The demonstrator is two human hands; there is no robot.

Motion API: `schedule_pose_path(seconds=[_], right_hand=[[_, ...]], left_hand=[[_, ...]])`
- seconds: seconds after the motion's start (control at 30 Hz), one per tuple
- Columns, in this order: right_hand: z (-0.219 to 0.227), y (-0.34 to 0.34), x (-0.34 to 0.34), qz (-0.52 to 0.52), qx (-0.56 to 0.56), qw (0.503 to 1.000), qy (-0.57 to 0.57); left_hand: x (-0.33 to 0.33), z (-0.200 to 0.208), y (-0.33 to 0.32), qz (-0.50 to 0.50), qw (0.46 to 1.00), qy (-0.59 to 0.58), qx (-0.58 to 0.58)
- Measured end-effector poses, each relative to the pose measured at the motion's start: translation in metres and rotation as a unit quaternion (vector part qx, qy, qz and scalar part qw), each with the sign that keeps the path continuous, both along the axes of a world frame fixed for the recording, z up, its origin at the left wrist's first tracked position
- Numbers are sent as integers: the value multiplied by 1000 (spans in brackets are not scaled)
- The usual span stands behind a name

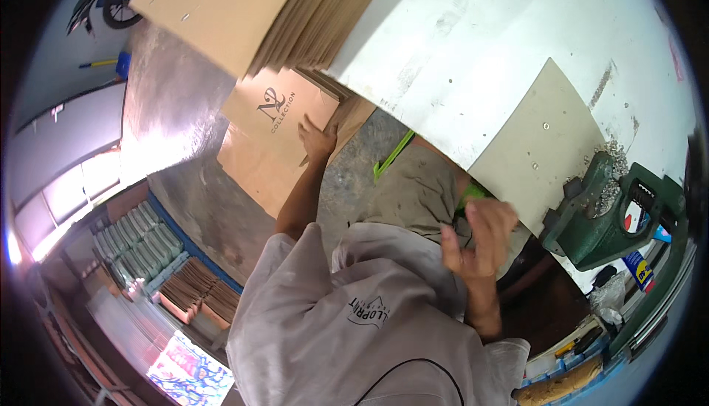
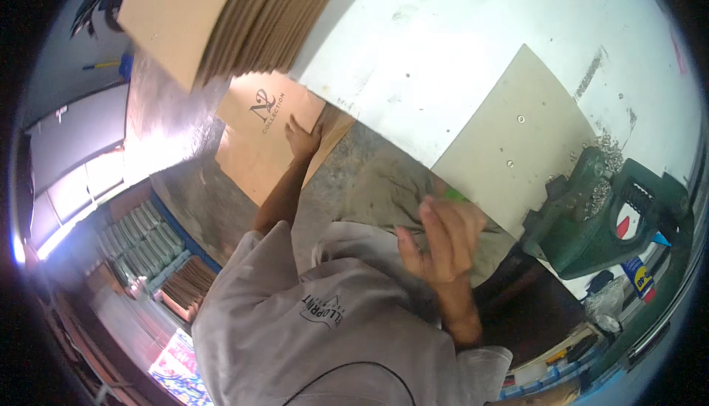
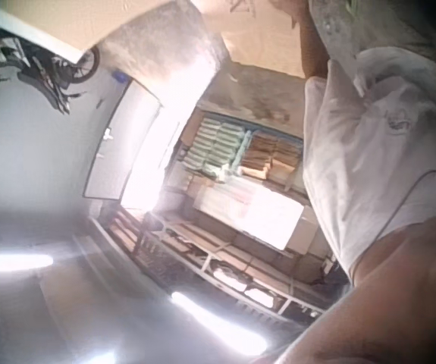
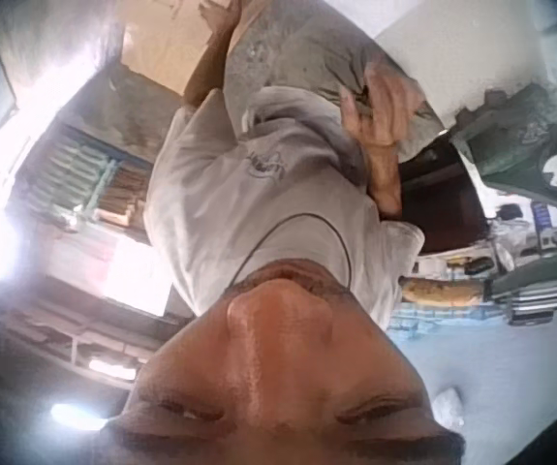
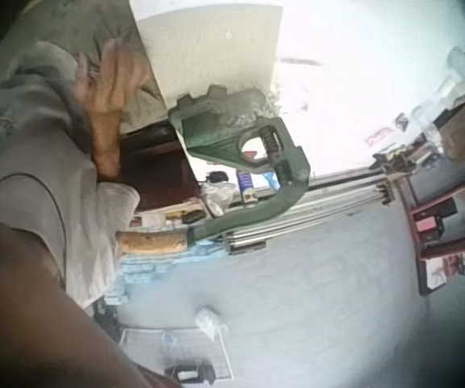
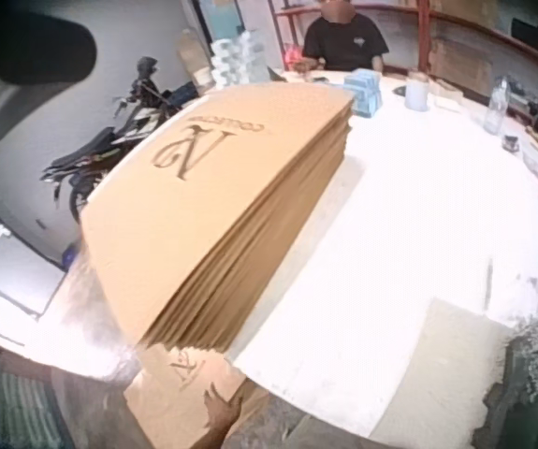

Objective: The person uses a green manual hole punch to punch holes in a stack of brown cardboard sheets. They repeatedly pick up a sheet, align it under the punch, press the handle to create holes, and place the punched sheet aside. The process is repeated for multiple sheets.

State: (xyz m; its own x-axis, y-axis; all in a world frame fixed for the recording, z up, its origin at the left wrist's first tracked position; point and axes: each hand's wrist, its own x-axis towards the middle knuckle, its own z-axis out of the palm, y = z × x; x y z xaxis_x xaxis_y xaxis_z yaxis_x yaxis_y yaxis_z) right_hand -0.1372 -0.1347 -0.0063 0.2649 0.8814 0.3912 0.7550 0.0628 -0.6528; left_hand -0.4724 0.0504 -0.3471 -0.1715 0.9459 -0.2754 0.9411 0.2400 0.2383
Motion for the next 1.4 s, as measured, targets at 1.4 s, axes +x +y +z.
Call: schedule_pose_path(seconds=[1.4], right_hand=[[-43,71,26,-92,-71,953,-279]], left_hand=[[-19,-104,129,-289,954,-35,-75]])
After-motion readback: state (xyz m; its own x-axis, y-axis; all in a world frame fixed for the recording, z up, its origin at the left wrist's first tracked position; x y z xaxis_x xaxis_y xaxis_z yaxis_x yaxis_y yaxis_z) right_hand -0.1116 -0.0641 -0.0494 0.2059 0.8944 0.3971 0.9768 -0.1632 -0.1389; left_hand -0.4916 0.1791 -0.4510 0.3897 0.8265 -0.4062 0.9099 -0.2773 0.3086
